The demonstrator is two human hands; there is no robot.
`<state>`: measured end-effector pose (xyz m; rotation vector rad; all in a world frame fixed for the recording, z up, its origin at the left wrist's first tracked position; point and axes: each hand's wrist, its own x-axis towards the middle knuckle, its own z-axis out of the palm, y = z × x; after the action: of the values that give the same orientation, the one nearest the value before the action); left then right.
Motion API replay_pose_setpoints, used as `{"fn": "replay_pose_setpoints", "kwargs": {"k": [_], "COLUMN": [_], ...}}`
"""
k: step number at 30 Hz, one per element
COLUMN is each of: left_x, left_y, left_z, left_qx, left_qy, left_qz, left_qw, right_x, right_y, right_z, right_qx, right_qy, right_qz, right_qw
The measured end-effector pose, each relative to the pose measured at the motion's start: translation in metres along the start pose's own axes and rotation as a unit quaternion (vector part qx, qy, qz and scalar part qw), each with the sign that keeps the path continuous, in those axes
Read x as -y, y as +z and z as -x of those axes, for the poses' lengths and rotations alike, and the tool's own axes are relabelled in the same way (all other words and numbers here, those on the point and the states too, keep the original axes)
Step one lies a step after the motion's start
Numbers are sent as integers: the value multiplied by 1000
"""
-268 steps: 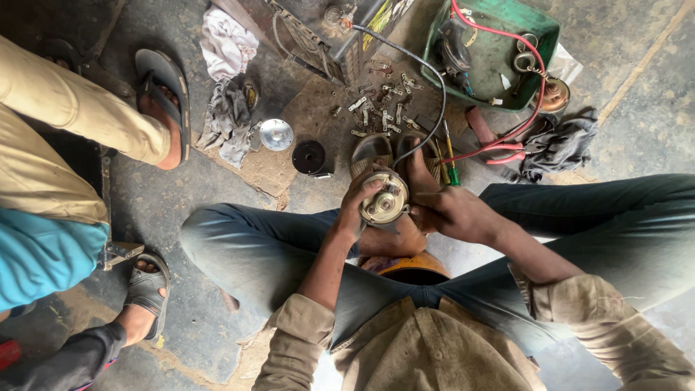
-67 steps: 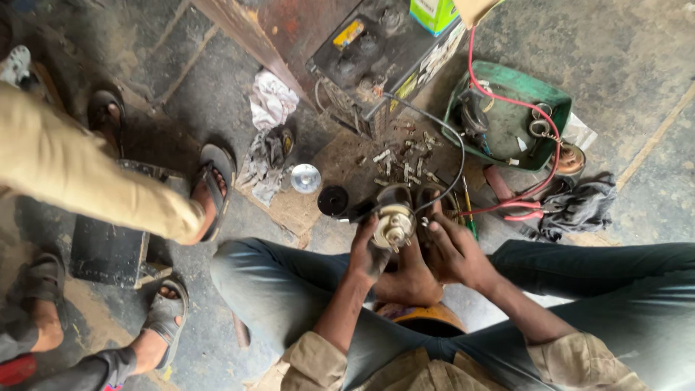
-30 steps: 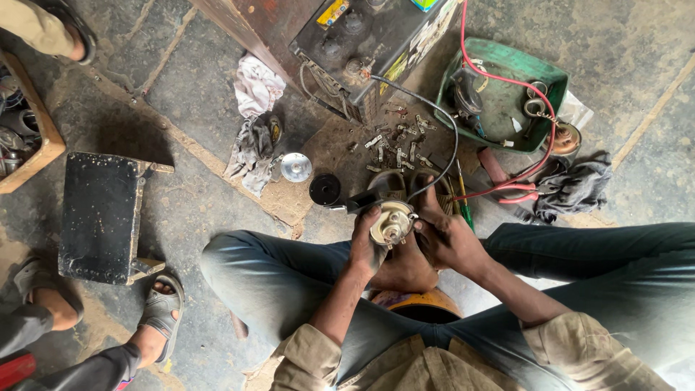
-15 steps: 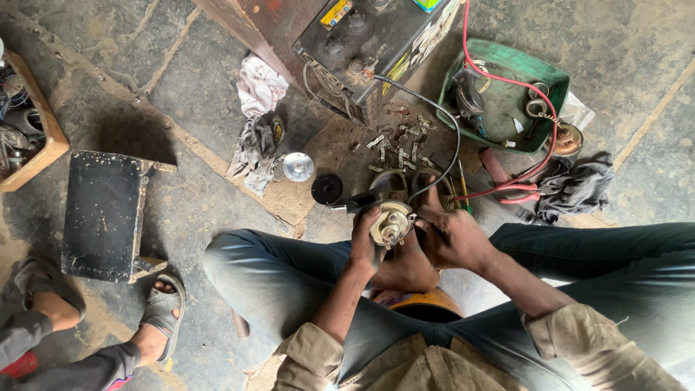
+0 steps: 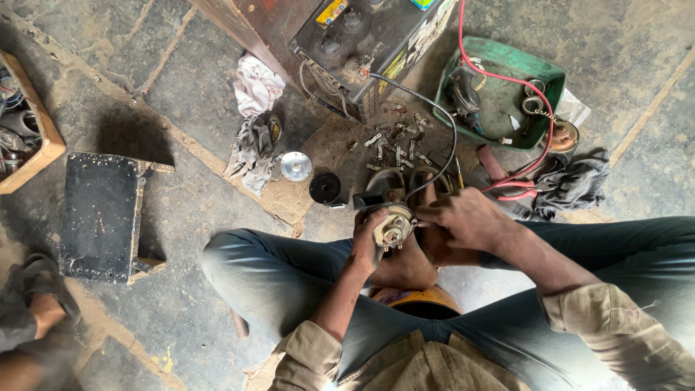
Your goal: The person sits on the floor and uses a screwdriver to adjust a small metallic electrical component held in their hands. They connect wires to the component and continue to manipulate it with the tool.
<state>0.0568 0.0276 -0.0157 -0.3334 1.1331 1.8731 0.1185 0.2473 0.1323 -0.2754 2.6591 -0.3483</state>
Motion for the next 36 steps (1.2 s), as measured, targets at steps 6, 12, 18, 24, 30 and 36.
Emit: {"fn": "replay_pose_setpoints", "kwargs": {"k": [6,12,18,24,30,36], "left_x": [-1,-3,-4,-7,-17,-15], "left_y": [1,1,-1,5,11,10], "left_z": [-1,-2,-2,1,2,2], "left_qx": [36,49,25,22,-10,-34], "left_qy": [43,26,-12,-45,-28,-27], "left_qz": [-98,-27,-55,-58,89,76], "left_qw": [994,998,998,997,996,996], "right_x": [5,12,11,2,-12,-1], "right_y": [-12,-20,-11,5,30,53], "right_z": [-1,-2,-4,-10,8,8], "right_qx": [-19,-11,-75,-53,-212,-205], "right_qy": [-34,-40,-73,-67,-5,34], "right_qz": [38,80,85,98,-116,-217], "right_qw": [999,996,991,992,970,954]}}
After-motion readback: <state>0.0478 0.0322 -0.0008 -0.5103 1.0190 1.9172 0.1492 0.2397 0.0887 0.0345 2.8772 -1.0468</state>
